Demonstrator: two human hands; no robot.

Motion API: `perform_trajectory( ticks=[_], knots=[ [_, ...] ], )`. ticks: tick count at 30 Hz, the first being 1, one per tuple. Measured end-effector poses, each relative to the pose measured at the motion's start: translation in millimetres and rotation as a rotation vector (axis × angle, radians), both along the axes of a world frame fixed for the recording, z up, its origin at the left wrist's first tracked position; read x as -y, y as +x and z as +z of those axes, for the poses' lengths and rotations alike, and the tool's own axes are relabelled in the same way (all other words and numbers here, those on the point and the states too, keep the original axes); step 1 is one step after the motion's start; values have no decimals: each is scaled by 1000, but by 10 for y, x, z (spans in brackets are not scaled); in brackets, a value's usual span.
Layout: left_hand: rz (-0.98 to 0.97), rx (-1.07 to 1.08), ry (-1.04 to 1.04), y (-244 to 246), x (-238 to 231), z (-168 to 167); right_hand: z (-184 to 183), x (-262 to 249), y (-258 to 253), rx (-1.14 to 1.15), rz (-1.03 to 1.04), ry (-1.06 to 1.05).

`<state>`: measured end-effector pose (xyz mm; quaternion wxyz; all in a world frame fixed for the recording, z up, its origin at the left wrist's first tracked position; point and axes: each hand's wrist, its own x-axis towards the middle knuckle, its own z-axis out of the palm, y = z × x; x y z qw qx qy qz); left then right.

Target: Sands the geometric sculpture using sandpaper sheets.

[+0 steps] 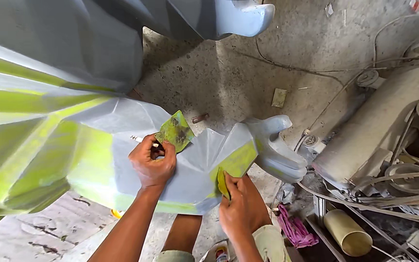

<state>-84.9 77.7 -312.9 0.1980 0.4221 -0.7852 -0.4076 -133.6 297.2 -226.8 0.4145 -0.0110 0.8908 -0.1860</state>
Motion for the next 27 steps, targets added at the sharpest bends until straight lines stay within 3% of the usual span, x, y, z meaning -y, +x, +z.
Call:
perform_trajectory(
  ticks=[9, 13, 15, 17, 21, 24, 27],
  knots=[
    [-5, 7, -8, 24, 0, -15, 219, 59, 364, -68, 79, -63],
    [1, -1, -6, 12, 15, -3, 315, -98, 95, 34, 10, -266],
    [7, 3, -16, 3, 26, -11, 224, -226, -224, -38, -58, -334],
    [9, 5, -10, 1, 15, -5, -13, -406, -538, -139, -55, -316],
    [9, 1, 10, 14, 22, -8, -497, -576, -671, -126, 199, -136],
    [10, -10, 13, -6, 27, -19, -463, -544, -412, -118, 396, 49],
    [7, -14, 26, 5, 15, -20, -257, -663, -174, -79, 463, 75]
  ],
)
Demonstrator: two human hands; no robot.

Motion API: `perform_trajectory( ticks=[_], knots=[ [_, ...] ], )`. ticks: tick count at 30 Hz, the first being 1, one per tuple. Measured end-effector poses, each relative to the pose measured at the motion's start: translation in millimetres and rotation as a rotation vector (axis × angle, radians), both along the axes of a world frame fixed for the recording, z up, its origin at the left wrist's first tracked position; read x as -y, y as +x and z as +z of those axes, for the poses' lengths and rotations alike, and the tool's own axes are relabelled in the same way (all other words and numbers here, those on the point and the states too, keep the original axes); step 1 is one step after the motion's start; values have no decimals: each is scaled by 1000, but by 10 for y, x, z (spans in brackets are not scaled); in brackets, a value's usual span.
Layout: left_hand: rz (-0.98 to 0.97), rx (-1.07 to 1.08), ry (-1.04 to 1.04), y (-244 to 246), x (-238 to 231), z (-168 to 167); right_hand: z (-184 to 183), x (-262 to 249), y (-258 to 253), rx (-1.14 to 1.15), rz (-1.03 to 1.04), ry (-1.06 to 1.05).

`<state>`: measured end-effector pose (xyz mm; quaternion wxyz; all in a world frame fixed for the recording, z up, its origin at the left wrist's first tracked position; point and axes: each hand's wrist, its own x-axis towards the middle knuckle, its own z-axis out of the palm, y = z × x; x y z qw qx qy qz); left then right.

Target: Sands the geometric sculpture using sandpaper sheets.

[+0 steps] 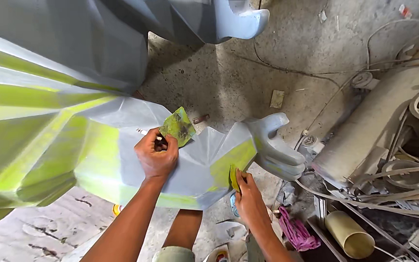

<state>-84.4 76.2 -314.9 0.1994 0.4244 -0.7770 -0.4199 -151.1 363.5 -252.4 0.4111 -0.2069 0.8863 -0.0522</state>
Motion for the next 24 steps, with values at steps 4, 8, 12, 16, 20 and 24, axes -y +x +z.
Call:
perform_trajectory(
  ticks=[4, 8, 12, 16, 20, 24],
  knots=[
    [-1, 24, -14, 2, 14, -3, 113, -210, -104, 55, -5, -132],
    [4, 29, -32, 6, 9, -15, 20, 75, -546, 17, -227, -204],
    [0, 30, -20, 14, 5, 4, -267, 467, -622, 16, -241, -155],
    [9, 21, -14, 14, 8, -8, -25, 766, -398, 77, -266, -32],
    [13, 5, 7, 8, -15, 6, 332, 952, -134, 177, -236, 30],
    [9, 2, 2, -1, -9, 1, 494, 1020, 151, 100, -147, 6]
  ],
)
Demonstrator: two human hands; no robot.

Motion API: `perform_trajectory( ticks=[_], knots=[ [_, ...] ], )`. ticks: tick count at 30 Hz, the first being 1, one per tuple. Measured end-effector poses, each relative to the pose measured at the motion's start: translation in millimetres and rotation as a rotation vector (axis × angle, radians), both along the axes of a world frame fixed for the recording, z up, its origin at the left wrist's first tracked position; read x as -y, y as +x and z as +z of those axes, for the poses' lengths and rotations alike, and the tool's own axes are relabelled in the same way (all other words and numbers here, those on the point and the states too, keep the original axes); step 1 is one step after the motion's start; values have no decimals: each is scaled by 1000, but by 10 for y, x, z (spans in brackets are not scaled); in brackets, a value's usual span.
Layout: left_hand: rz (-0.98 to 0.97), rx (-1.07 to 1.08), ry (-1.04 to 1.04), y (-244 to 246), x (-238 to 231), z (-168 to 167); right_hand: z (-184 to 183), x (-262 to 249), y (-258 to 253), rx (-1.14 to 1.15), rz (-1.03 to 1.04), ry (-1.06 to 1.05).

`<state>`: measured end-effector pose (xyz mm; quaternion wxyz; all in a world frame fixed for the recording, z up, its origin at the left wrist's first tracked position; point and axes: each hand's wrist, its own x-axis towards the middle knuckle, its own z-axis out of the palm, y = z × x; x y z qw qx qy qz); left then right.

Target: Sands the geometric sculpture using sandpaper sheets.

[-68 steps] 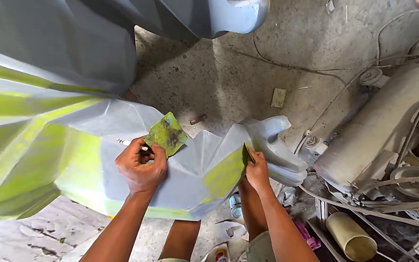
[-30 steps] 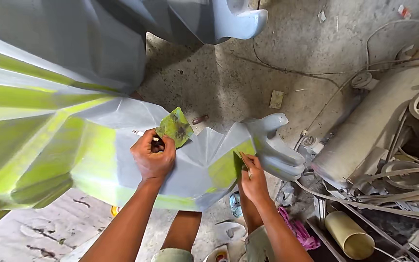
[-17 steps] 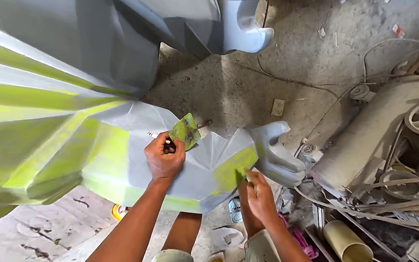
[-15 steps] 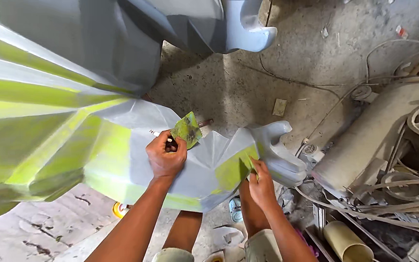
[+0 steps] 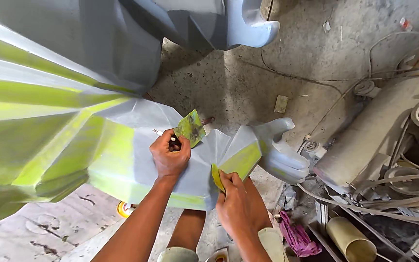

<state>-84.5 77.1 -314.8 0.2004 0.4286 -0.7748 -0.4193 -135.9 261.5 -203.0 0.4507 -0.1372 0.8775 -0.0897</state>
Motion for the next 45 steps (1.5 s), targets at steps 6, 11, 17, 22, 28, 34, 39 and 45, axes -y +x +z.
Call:
perform_trajectory(
  ticks=[6, 11, 17, 22, 28, 34, 39, 45],
  knots=[
    [-8, 19, -5, 11, 22, -13, 106, -102, -89, 68, 48, -163],
    [-8, 29, -20, -4, 19, 5, -503, -682, -870, -150, -268, -242],
    [-13, 8, -7, -4, 12, 25, -1145, -819, -1144, -335, 97, 113],
    [-22, -4, 0, 8, 14, 22, -1405, -705, -1165, -243, 25, 197],
    [-16, -24, 14, -11, 5, 17, -1041, -590, -1167, -40, -239, -29],
    [-19, -17, 14, -13, 0, 20, -637, -484, -683, 18, -98, -97],
    [-18, -13, 13, 0, 14, 24, -569, -768, -729, -42, -137, -211],
    [-23, -27, 12, 14, -2, 15, -959, -1112, -790, -194, -95, -146]
  ],
)
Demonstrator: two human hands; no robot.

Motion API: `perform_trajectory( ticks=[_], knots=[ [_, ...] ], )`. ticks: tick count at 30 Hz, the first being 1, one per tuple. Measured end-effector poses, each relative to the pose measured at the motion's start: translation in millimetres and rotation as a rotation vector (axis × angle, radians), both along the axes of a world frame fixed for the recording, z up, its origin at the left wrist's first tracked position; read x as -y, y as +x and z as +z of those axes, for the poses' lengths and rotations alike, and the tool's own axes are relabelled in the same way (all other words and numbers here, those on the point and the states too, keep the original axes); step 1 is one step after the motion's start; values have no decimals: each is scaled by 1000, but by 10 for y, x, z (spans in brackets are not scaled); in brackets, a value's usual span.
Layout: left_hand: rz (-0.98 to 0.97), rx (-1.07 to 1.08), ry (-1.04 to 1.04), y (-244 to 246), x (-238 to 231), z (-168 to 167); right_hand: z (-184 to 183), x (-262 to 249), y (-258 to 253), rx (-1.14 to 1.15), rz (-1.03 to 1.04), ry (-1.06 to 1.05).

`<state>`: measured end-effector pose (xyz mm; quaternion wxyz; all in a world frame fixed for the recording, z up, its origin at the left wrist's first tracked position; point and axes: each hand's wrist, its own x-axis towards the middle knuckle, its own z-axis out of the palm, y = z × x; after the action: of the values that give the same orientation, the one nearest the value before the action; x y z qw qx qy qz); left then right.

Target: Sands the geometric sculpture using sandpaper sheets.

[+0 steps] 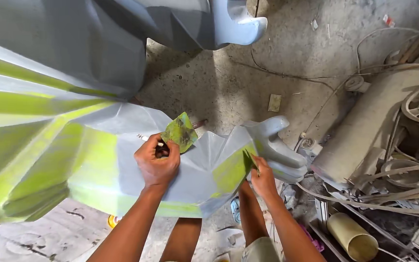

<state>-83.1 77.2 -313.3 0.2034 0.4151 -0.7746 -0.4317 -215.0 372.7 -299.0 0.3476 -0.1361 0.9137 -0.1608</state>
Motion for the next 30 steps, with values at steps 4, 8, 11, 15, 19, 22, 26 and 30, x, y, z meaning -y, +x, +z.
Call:
perform_trajectory(
  ticks=[4, 8, 11, 15, 19, 22, 26, 30],
  knots=[
    [12, 1, 0, -12, 9, -3, 68, 36, 242, 52, 185, 186],
    [6, -4, 14, -31, 17, 19, 213, -142, 351, 87, 233, 136],
    [16, -1, 14, -12, 10, 3, 313, -257, 280, 56, 190, 57],
    [10, 2, 11, 2, 23, -6, 29, -242, -41, -120, 75, 58],
    [4, 12, 5, 5, 22, -1, -404, 32, -218, -156, 99, 178],
    [-1, 6, 11, 3, 22, 7, -491, 285, -222, -105, 27, 313],
    [-7, 15, 7, -4, 21, 23, -409, 365, -371, 70, -150, 304],
    [-6, -10, 11, -2, 14, 12, -222, 241, -287, 174, -179, 144]
  ],
)
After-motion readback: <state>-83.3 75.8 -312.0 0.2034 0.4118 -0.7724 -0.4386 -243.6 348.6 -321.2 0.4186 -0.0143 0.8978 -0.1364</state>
